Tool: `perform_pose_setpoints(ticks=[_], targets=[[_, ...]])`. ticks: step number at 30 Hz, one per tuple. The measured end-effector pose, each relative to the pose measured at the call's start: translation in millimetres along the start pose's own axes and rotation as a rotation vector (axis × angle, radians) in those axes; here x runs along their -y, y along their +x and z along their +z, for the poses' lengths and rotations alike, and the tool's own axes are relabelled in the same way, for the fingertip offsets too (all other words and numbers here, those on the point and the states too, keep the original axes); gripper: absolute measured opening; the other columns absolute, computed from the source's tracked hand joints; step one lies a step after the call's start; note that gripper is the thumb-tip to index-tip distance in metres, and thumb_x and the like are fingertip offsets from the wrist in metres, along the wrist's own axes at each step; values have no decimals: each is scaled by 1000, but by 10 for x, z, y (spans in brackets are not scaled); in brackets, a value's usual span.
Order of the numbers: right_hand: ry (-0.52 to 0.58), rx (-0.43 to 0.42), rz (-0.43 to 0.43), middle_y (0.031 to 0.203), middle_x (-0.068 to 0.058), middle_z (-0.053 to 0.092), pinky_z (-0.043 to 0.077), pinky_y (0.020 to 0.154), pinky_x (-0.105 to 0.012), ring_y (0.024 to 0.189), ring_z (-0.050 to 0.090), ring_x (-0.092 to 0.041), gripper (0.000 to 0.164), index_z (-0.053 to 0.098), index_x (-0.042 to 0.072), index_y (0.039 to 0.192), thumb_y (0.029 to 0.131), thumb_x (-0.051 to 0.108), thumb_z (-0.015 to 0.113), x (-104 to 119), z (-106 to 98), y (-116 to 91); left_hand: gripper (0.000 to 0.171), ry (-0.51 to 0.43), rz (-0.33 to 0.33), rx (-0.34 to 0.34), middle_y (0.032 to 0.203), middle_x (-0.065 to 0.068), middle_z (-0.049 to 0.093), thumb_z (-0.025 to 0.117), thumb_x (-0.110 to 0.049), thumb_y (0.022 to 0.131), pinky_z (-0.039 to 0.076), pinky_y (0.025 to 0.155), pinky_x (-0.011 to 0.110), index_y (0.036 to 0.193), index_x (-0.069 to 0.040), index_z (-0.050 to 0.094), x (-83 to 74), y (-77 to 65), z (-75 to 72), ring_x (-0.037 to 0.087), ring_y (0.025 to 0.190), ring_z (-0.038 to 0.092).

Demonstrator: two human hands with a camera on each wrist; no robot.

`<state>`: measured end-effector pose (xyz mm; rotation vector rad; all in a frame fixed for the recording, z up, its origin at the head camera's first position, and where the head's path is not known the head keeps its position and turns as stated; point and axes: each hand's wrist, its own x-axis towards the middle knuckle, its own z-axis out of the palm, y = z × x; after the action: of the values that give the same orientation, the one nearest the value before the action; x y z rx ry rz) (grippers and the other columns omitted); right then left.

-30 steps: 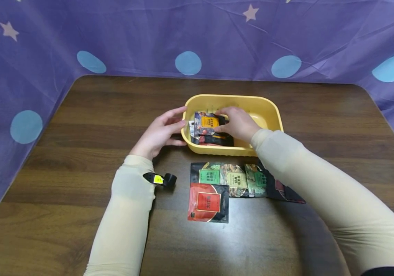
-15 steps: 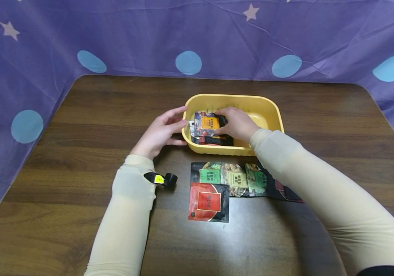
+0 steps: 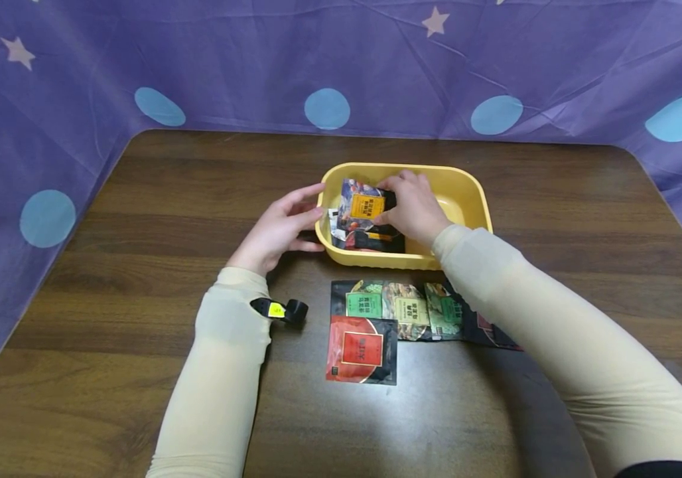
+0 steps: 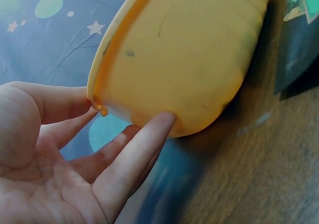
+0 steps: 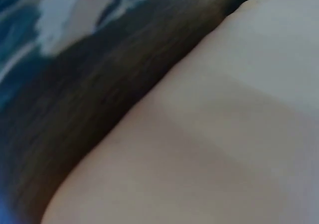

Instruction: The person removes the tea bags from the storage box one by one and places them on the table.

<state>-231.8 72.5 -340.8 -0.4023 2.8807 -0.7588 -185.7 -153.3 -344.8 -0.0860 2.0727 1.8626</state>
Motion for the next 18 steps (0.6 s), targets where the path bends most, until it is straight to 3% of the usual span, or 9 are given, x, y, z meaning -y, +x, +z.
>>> perform_pose_setpoints(ticks=[5, 9, 13, 18], targets=[[145, -10, -17, 128, -17, 58, 42, 110, -43, 120, 53, -32, 50, 61, 1, 127, 82, 14, 80, -16, -23, 9, 50, 3, -7, 0, 143, 13, 44, 51, -17, 104, 64, 75, 35, 151, -27, 41, 3, 2, 1, 33, 120, 57], [288, 24, 39, 126, -17, 61, 56, 85, -38, 102, 58, -30, 42, 58, 3, 127, 88, 10, 73, -14, -50, 3, 50, -1, -9, 0, 144, 13, 44, 51, -16, 103, 64, 74, 34, 151, -27, 41, 5, 3, 4, 33, 120, 57], [403, 50, 95, 130, -18, 62, 59, 62, -32, 86, 61, -27, 37, 56, 5, 127, 92, 8, 69, -1, -86, -22, 50, -3, -15, -1, 145, 13, 44, 51, -17, 103, 64, 74, 34, 151, -27, 42, 4, 6, 4, 33, 120, 57], [465, 36, 98, 129, -20, 63, 63, 68, -34, 85, 66, -27, 33, 58, 4, 124, 93, 7, 68, 17, -134, -66, 50, 2, -12, -2, 145, 13, 45, 51, -17, 103, 64, 74, 34, 151, -27, 42, 0, 5, 1, 33, 120, 57]])
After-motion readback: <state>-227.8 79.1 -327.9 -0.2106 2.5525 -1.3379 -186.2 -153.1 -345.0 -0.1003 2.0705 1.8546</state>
